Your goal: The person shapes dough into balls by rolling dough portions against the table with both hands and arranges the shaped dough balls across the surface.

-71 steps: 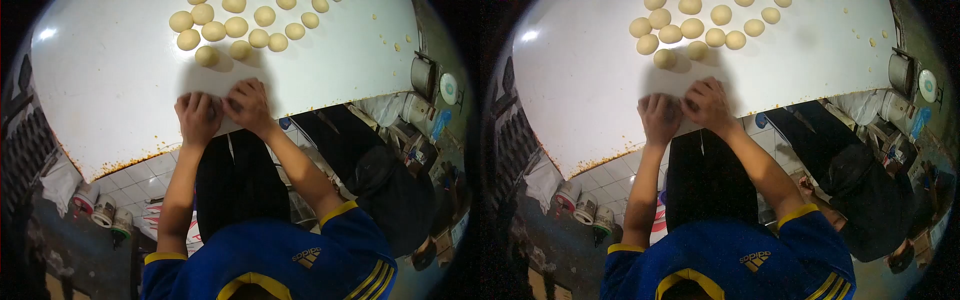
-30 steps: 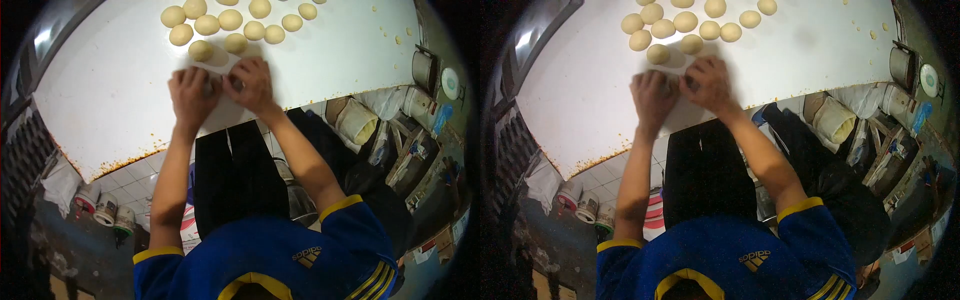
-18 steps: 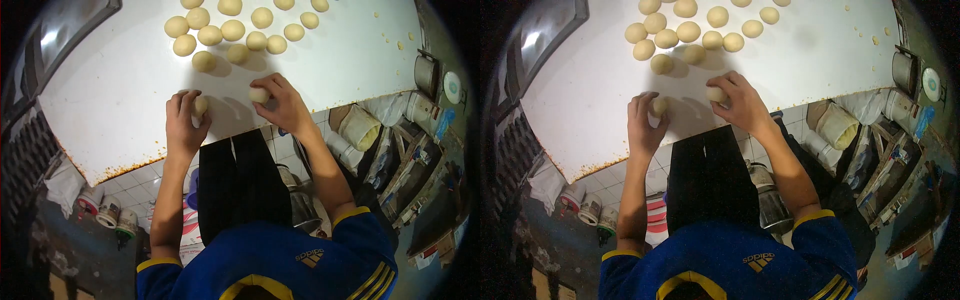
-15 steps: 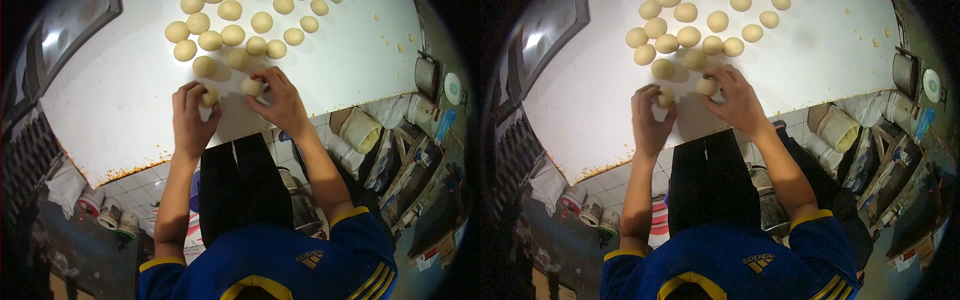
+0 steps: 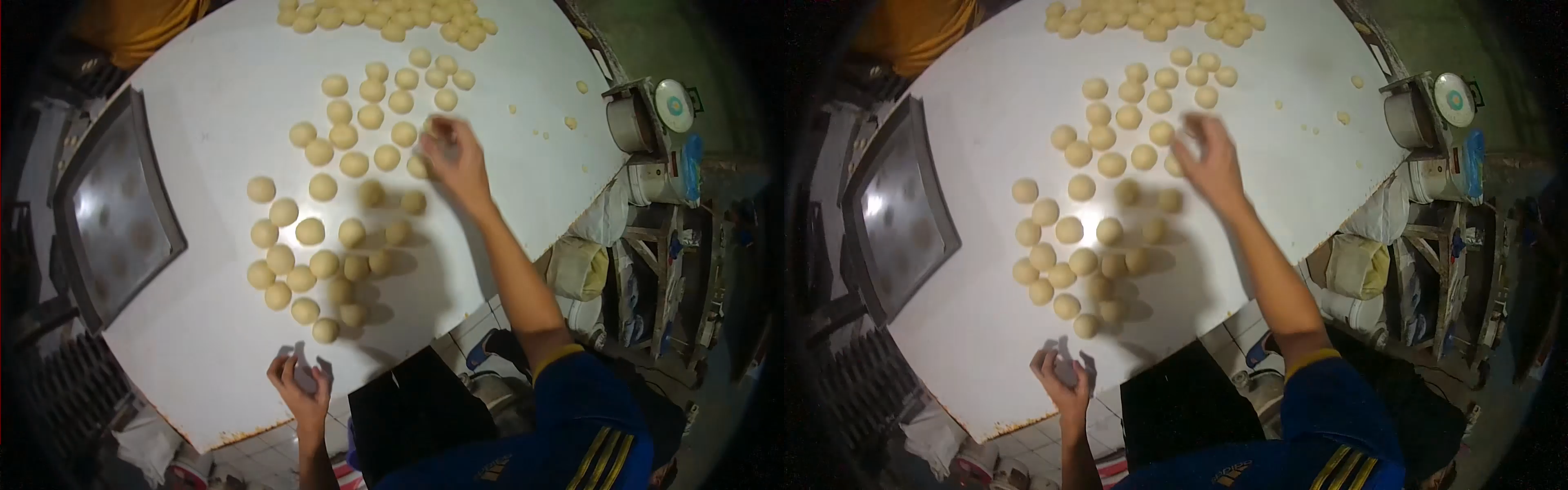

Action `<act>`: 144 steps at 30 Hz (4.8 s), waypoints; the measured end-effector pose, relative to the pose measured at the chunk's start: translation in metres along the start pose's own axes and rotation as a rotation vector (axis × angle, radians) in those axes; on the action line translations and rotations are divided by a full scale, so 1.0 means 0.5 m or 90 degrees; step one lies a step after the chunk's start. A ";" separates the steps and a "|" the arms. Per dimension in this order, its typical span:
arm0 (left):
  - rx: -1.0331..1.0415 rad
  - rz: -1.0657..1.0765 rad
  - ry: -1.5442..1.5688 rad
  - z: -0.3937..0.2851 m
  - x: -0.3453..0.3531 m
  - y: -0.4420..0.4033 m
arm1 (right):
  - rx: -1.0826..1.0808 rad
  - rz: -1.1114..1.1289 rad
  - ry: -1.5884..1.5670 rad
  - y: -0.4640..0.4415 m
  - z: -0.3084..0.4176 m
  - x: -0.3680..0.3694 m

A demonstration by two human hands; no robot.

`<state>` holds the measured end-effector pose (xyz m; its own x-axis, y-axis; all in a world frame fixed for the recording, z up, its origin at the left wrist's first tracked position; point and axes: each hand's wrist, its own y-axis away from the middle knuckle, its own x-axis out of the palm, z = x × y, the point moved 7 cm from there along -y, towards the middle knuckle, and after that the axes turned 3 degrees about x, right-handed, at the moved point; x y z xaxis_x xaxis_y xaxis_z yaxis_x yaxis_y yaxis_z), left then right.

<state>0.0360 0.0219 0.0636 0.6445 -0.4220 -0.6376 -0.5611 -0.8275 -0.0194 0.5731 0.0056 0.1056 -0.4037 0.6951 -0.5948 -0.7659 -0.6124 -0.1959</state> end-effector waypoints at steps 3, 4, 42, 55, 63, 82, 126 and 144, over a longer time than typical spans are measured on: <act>-0.023 -0.033 -0.035 -0.006 -0.017 -0.025 | -0.009 -0.078 0.072 -0.268 -0.085 -0.004; -0.019 -0.036 -0.040 -0.011 -0.019 -0.028 | -0.026 -0.070 0.075 -0.344 -0.113 0.013; -0.086 0.069 -0.207 0.060 0.004 0.043 | 0.099 0.411 -0.031 0.561 0.009 0.020; 0.011 -0.090 -0.318 0.089 0.002 -0.016 | -0.215 0.205 0.210 0.538 0.021 0.112; 0.066 -0.012 -0.263 0.153 -0.009 0.110 | -0.171 0.271 0.223 0.596 -0.042 0.041; 0.116 -0.041 -0.248 0.053 0.055 0.100 | -0.197 0.192 0.085 0.644 0.013 0.073; 0.108 -0.031 -0.224 0.118 -0.005 0.072 | -0.216 0.226 0.132 0.586 -0.026 0.046; 0.058 -0.014 -0.190 0.041 0.073 0.018 | -0.229 0.172 0.107 0.577 0.029 0.111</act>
<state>0.0438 0.0067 0.0241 0.4833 -0.2654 -0.8342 -0.6014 -0.7931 -0.0961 0.3225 -0.1269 0.0274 -0.4548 0.4411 -0.7737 -0.4111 -0.8746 -0.2570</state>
